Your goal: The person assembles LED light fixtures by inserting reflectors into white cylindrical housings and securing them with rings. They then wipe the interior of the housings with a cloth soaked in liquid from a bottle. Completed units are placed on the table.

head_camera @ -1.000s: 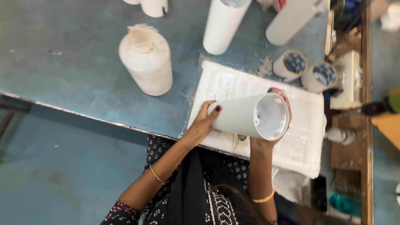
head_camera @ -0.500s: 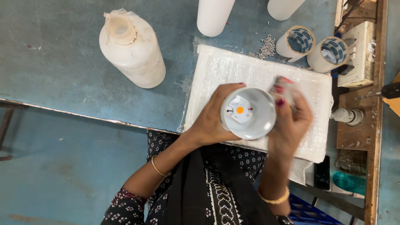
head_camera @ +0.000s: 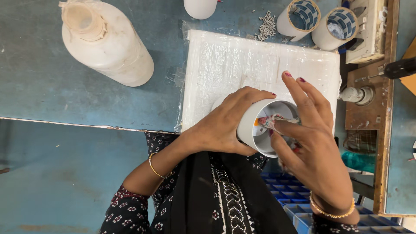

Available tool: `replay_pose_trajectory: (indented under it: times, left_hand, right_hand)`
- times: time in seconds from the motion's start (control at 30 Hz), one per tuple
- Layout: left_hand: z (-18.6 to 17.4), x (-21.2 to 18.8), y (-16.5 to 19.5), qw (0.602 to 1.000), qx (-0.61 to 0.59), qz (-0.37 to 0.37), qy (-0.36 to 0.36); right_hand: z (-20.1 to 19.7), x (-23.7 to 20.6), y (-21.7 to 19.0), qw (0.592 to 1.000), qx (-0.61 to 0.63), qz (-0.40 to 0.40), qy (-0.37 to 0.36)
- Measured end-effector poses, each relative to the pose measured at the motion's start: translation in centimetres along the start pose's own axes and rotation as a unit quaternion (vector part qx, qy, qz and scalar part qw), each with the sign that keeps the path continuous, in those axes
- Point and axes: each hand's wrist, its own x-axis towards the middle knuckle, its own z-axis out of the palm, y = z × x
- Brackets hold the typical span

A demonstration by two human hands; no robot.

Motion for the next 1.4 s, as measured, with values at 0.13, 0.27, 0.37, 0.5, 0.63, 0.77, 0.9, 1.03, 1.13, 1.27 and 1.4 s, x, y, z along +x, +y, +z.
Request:
replay_pose_trajectory:
  times: [0.13, 0.27, 0.37, 0.5, 0.63, 0.77, 0.9, 1.03, 1.13, 1.27, 1.4]
  left_hand:
    - [-0.2, 0.4, -0.3, 1.000, -0.012, -0.013, -0.017]
    - [-0.6, 1.0, -1.0, 0.998, -0.033, -0.026, -0.040]
    - [-0.8, 1.6, -1.6, 0.997, -0.039, -0.009, -0.060]
    - [-1.1, 2.5, -2.4, 0.995, -0.042, 0.003, -0.086]
    - [-1.7, 3.1, -3.2, 0.990, -0.067, 0.023, -0.123]
    - [-1.6, 4.3, -4.3, 0.982, -0.093, 0.028, -0.165]
    - [-1.4, 5.1, -5.3, 0.973, -0.118, 0.032, -0.198]
    - [-2.0, 5.0, -5.9, 0.969, -0.107, 0.043, -0.220]
    - [-2.5, 5.1, -6.0, 0.968, -0.111, 0.067, -0.216]
    - [-2.4, 5.3, -5.8, 0.969, -0.109, 0.049, -0.217]
    - [-2.4, 5.2, -5.9, 0.969, -0.110, 0.039, -0.220]
  right_hand:
    - [0.0, -0.1, -0.1, 0.999, -0.036, -0.013, -0.027]
    - [-0.3, 0.0, 0.4, 0.994, -0.073, -0.045, -0.063]
    - [-0.5, 0.3, 1.0, 0.988, -0.091, -0.088, -0.089]
    - [-0.1, 0.4, 1.5, 0.977, -0.146, -0.129, -0.090]
    - [-0.1, 0.7, 2.7, 0.971, -0.160, -0.140, -0.109]
    - [-0.5, 0.9, 3.9, 0.961, -0.178, -0.175, -0.115]
    - [-1.0, 1.0, 5.1, 0.934, -0.237, -0.231, -0.137]
    - [-1.2, 1.2, 6.0, 0.881, -0.319, -0.266, -0.226]
    - [-1.6, 1.7, 6.4, 0.848, -0.343, -0.295, -0.277]
    - [-2.1, 2.6, 6.6, 0.767, -0.400, -0.278, -0.419]
    - [-2.5, 3.3, 6.4, 0.788, -0.391, -0.298, -0.370]
